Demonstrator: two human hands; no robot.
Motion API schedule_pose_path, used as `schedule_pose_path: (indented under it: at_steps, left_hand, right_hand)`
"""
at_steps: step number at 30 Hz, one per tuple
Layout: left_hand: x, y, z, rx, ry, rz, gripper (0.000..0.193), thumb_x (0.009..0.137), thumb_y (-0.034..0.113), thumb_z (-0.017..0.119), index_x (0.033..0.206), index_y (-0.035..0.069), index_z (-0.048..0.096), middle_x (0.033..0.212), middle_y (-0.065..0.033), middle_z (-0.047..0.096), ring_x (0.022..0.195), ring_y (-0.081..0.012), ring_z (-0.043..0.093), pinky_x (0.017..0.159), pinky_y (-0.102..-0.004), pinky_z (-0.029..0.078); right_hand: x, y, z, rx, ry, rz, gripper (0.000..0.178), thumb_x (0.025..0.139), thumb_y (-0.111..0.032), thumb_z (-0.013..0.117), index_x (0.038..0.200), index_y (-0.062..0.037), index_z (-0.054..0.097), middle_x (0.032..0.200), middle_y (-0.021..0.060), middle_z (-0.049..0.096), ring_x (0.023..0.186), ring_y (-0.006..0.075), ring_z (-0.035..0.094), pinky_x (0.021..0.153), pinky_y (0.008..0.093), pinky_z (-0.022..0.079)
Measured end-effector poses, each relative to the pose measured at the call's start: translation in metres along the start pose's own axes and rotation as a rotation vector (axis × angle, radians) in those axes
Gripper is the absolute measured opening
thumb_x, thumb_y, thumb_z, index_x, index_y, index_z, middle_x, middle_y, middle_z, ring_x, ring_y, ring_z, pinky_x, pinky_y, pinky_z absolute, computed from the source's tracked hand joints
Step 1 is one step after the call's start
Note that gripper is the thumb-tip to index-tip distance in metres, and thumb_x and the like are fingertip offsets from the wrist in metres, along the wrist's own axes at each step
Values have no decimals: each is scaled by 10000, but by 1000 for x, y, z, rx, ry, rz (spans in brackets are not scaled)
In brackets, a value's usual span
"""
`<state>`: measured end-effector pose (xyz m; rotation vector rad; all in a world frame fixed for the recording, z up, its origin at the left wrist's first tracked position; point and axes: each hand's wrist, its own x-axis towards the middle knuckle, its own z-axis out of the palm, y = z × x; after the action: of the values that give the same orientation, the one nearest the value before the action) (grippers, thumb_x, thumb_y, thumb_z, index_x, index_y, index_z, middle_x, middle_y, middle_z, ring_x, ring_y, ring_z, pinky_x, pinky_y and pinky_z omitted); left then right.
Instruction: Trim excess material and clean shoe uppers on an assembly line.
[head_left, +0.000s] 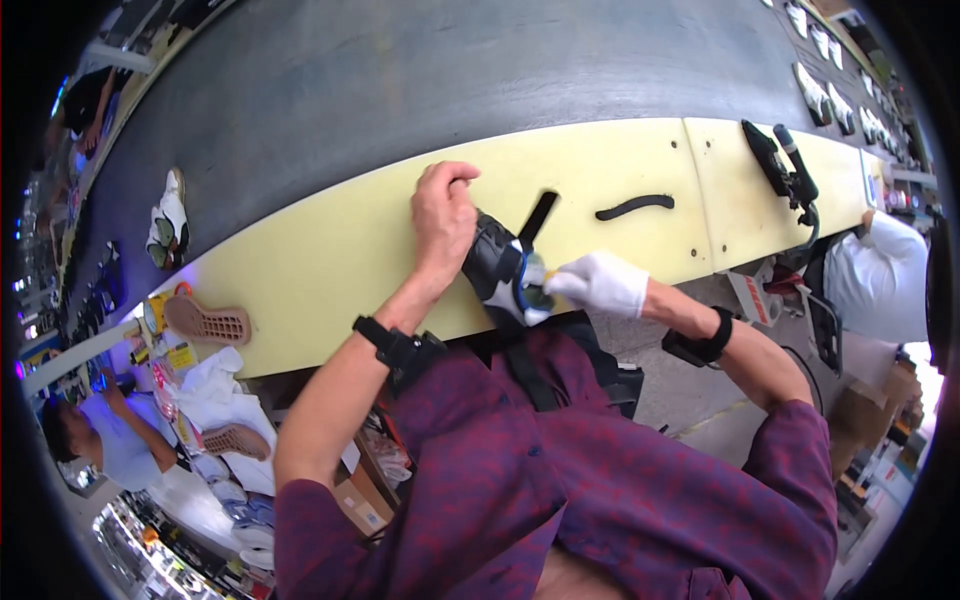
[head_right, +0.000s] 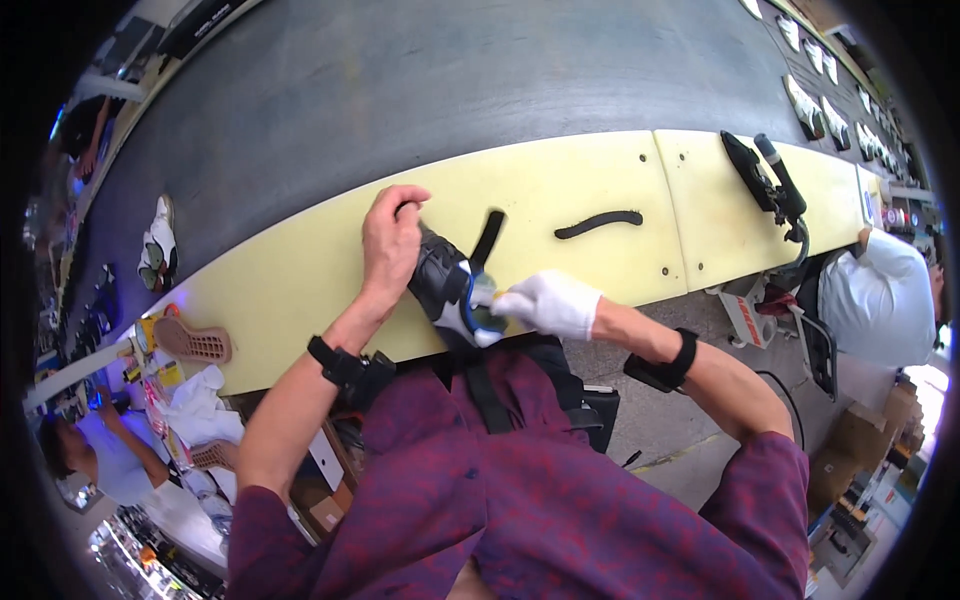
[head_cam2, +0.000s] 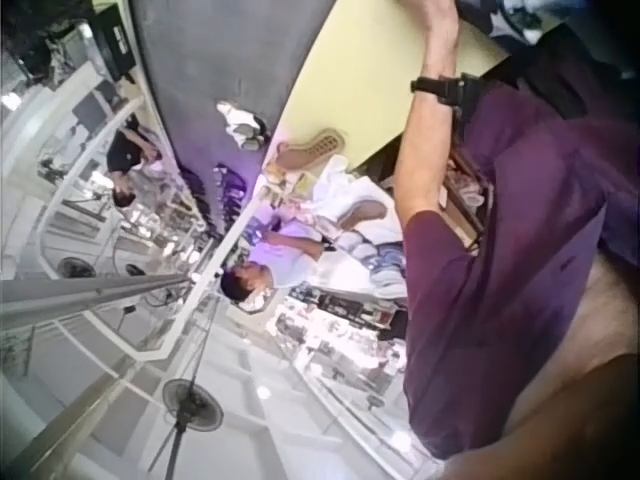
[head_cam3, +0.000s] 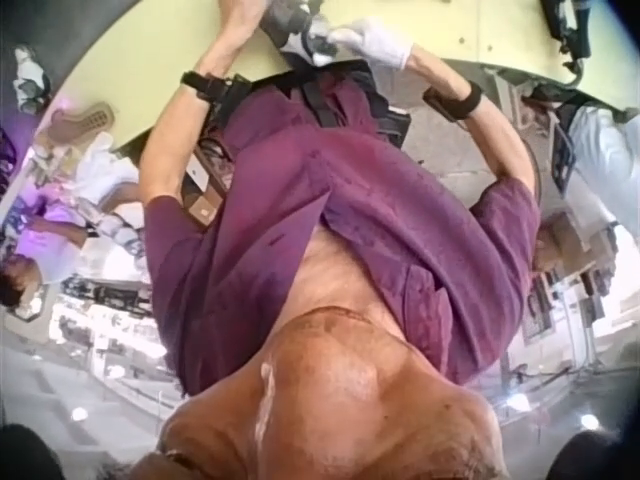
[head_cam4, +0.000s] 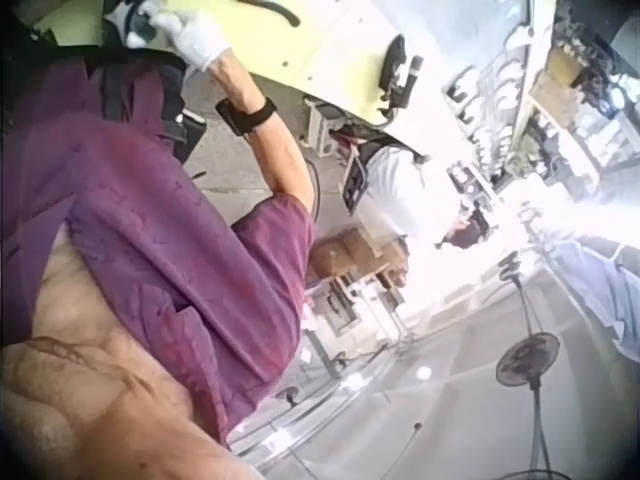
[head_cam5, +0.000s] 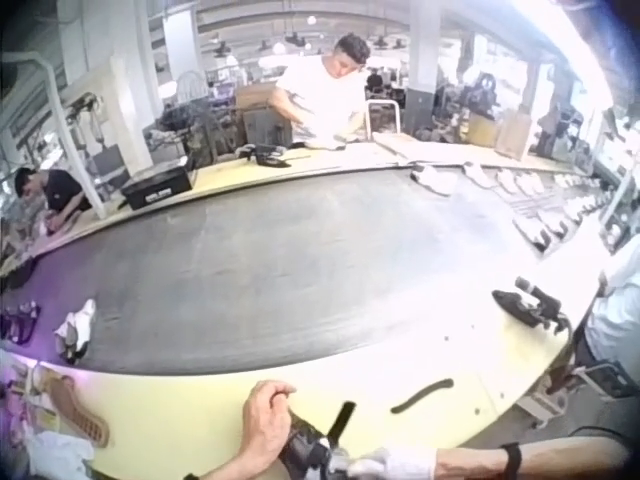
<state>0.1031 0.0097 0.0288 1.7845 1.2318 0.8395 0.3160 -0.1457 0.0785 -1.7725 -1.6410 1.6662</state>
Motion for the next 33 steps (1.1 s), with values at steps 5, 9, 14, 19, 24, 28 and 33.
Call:
schedule_pose_path:
  at_steps: [5, 9, 14, 19, 24, 28, 33]
  left_hand:
    - [-33, -1, -15, 153, 202, -39, 186, 1034, 149, 575, 1024, 69, 742, 1050, -121, 724, 1111, -322, 647, 1027, -470, 448]
    - [-36, 18, -33, 536, -78, 181, 342, 1084, 289, 527, 1044, 37, 754, 1013, -137, 707, 969, -349, 617, 865, -455, 455]
    - [-40, 8, -24, 504, -11, 199, 250, 1047, 184, 519, 1037, 53, 731, 994, -107, 711, 942, -316, 628, 862, -455, 453]
    - [-35, 7, -13, 274, 119, 140, 227, 936, 84, 513, 1053, 71, 707, 936, -52, 700, 900, -264, 626, 825, -416, 418]
    - [-31, 4, -13, 265, 139, 179, 234, 856, 55, 493, 986, 85, 685, 875, -27, 673, 825, -233, 608, 787, -394, 382]
    - [-18, 9, -13, 277, 171, 160, 207, 841, 70, 502, 951, 103, 673, 844, -15, 649, 787, -229, 588, 764, -401, 364]
    - [-17, 6, -11, 283, 137, 87, 213, 861, 70, 496, 965, 112, 676, 839, -9, 647, 790, -233, 591, 779, -404, 369]
  right_hand:
    - [-24, 17, -16, 27, 339, 154, 405, 1087, -389, 621, 992, -22, 762, 790, 154, 723, 700, 281, 695, 705, 401, 555]
    - [12, -18, 5, -224, 905, -154, 236, 1022, -247, 708, 941, -25, 697, 787, 177, 699, 749, 373, 712, 688, 468, 539]
    - [96, -72, 30, -550, 982, -293, 215, 953, -210, 756, 904, -39, 635, 774, 189, 666, 740, 420, 668, 681, 515, 537]
    - [118, -67, 24, -509, 846, -112, 245, 985, -264, 724, 896, -56, 629, 805, 179, 705, 774, 395, 699, 688, 514, 546]
    - [121, -71, 16, -525, 789, -88, 283, 1015, -290, 705, 886, -54, 616, 764, 175, 685, 749, 394, 687, 668, 505, 537]
    - [132, -77, 6, -454, 806, -118, 305, 1015, -303, 715, 882, -47, 616, 754, 184, 680, 718, 391, 689, 651, 493, 537]
    - [138, -76, 1, -471, 686, 33, 308, 1053, -312, 670, 928, -34, 626, 773, 204, 694, 736, 425, 702, 670, 500, 547]
